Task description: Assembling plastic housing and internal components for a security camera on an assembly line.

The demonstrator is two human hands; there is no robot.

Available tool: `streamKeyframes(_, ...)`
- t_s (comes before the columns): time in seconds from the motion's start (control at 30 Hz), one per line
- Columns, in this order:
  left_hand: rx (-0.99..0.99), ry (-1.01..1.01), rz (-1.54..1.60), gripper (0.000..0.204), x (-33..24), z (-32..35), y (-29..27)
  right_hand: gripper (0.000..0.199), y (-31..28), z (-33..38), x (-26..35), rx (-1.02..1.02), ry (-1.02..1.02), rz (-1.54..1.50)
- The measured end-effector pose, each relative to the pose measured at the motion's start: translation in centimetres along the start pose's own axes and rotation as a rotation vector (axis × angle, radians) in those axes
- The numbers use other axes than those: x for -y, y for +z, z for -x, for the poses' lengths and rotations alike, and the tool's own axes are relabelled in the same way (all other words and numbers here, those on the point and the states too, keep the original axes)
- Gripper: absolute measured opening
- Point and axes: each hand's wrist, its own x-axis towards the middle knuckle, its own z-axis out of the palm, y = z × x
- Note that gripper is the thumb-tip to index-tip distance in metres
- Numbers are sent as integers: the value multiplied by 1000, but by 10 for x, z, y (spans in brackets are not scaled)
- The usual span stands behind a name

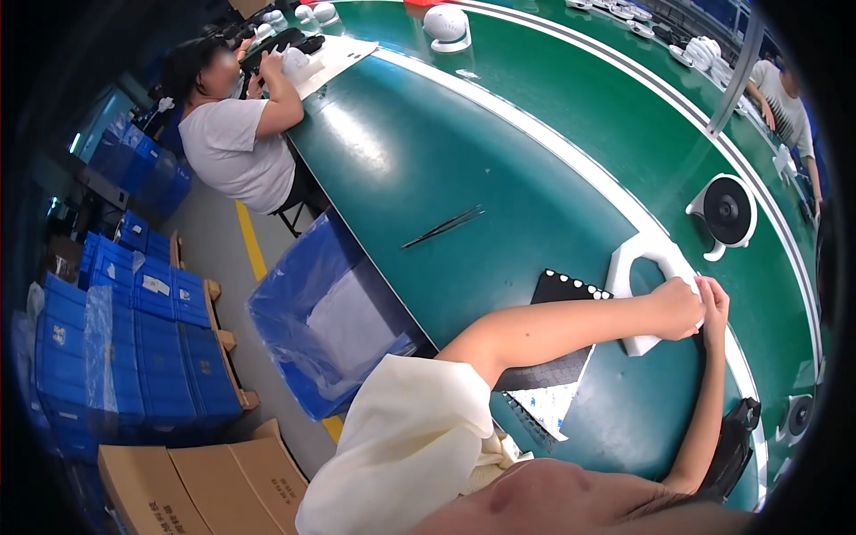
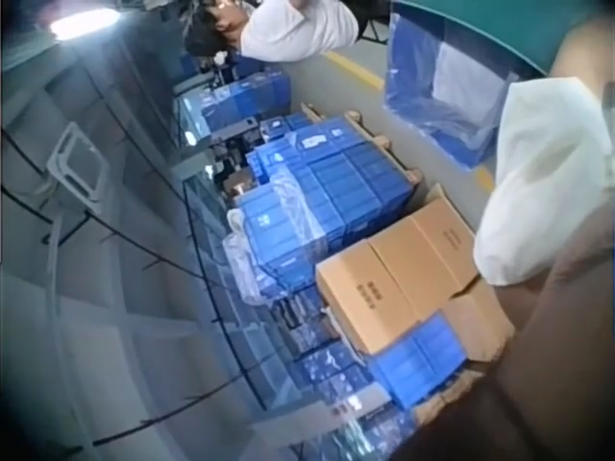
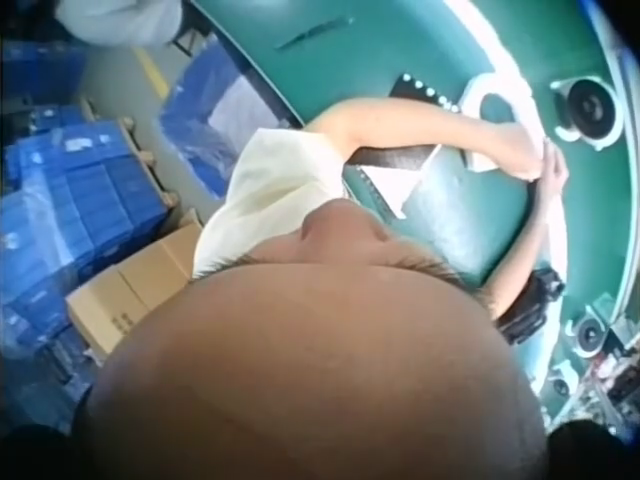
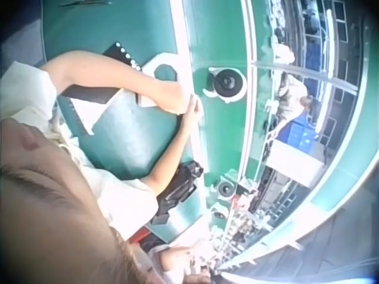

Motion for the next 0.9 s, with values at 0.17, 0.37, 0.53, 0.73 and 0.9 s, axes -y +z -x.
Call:
streamKeyframes(0.17, -9, 24, -6, 29, -1, 1, -3, 22, 1, 1, -1, -25, 9, -18)
streamKeyframes(0.37, -12, 6, -33, 48, -2, 0, -4, 23, 2, 1, 4, -2, 27, -37)
streamKeyframes(0.53, -54, 16, -38, 62, -3, -1, -2, 22, 2, 3, 5, -16, 23, -31)
streamKeyframes(0.73, -38, 17, -25, 59, 0, 2, -3, 22, 2, 0, -2, 0, 13, -34)
streamKeyframes(0.9, -28, 29, -30, 59, -2, 0, -2, 21, 1, 3, 4, -14, 19, -38)
